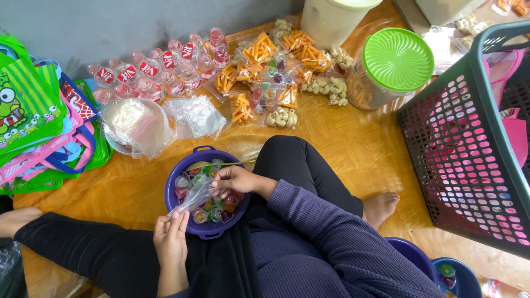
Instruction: The person is packing small, colorful jelly cups from a purple bowl into individual clear plastic bags while sitting on the floor.
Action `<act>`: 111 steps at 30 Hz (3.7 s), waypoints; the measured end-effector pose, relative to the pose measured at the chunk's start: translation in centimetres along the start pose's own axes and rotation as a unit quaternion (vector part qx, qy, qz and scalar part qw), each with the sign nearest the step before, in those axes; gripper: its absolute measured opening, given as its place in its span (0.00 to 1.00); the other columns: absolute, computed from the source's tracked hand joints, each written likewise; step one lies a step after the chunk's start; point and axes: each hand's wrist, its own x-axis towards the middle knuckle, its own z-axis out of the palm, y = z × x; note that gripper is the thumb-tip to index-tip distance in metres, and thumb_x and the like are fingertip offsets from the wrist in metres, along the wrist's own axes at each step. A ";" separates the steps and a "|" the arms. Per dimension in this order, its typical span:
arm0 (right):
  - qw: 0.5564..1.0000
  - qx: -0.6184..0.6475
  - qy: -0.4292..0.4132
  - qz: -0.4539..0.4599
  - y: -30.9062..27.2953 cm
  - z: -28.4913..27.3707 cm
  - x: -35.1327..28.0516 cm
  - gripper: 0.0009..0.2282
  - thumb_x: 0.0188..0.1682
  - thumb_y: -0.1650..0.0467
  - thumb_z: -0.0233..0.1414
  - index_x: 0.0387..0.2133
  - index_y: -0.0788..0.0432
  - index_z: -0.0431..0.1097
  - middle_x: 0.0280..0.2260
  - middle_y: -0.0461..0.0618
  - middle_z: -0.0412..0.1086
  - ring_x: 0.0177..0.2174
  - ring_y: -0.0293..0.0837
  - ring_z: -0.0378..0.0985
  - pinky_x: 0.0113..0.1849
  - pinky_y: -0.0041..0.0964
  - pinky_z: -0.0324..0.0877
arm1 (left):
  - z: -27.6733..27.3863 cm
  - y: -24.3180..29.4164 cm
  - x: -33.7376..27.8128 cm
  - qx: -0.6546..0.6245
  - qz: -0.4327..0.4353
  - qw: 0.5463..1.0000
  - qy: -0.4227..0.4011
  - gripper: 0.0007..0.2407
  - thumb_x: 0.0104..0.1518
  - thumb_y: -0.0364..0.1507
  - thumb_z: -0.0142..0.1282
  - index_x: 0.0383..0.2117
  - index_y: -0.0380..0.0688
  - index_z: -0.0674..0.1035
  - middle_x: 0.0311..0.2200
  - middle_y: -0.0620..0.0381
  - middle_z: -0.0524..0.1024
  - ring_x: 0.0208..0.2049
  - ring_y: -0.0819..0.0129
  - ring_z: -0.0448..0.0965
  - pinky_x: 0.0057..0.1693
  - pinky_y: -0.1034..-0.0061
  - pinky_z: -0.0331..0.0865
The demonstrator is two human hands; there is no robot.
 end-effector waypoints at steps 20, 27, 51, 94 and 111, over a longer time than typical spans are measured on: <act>0.942 -0.263 -0.208 -0.031 -1.9 7.1 -4.8 0.12 0.49 0.67 0.62 0.46 0.51 0.79 0.38 0.52 0.75 0.39 0.45 0.75 0.41 0.44 0.73 | -1.8 0.3 0.2 0.431 -0.151 0.829 -0.323 0.38 0.43 0.38 0.77 0.64 0.47 0.71 0.58 0.39 0.73 0.56 0.52 0.77 0.58 0.61 0.74; 0.958 -0.213 -0.169 0.096 2.8 5.3 -3.9 0.14 0.51 0.67 0.61 0.50 0.51 0.77 0.43 0.47 0.78 0.36 0.39 0.77 0.34 0.36 0.76 | -0.3 -0.6 -0.6 0.666 0.177 0.694 -0.209 0.31 0.33 0.40 0.78 0.47 0.57 0.72 0.41 0.61 0.76 0.46 0.56 0.78 0.51 0.63 0.73; 0.781 -0.596 0.108 -0.149 1.1 4.0 3.5 0.16 0.48 0.65 0.59 0.50 0.47 0.73 0.40 0.47 0.74 0.40 0.52 0.80 0.37 0.44 0.77 | -6.7 -1.9 1.3 0.095 0.149 0.984 0.009 0.31 0.56 0.27 0.64 0.68 0.46 0.64 0.57 0.44 0.68 0.55 0.61 0.71 0.61 0.64 0.67; 0.791 -0.543 0.162 -0.230 -4.6 9.6 0.1 0.11 0.44 0.69 0.60 0.39 0.55 0.70 0.38 0.52 0.66 0.43 0.60 0.74 0.41 0.50 0.74 | -5.1 -5.8 2.5 0.359 0.264 0.894 -0.051 0.37 0.33 0.41 0.80 0.57 0.53 0.79 0.43 0.58 0.82 0.47 0.62 0.78 0.57 0.68 0.70; 0.823 -0.555 -0.103 -0.067 1.8 9.1 1.0 0.18 0.50 0.73 0.53 0.54 0.61 0.68 0.48 0.68 0.74 0.46 0.69 0.77 0.46 0.63 0.72 | -6.1 -4.6 2.1 0.035 0.111 0.990 -0.085 0.22 0.58 0.38 0.59 0.58 0.43 0.73 0.62 0.49 0.70 0.59 0.62 0.73 0.62 0.66 0.69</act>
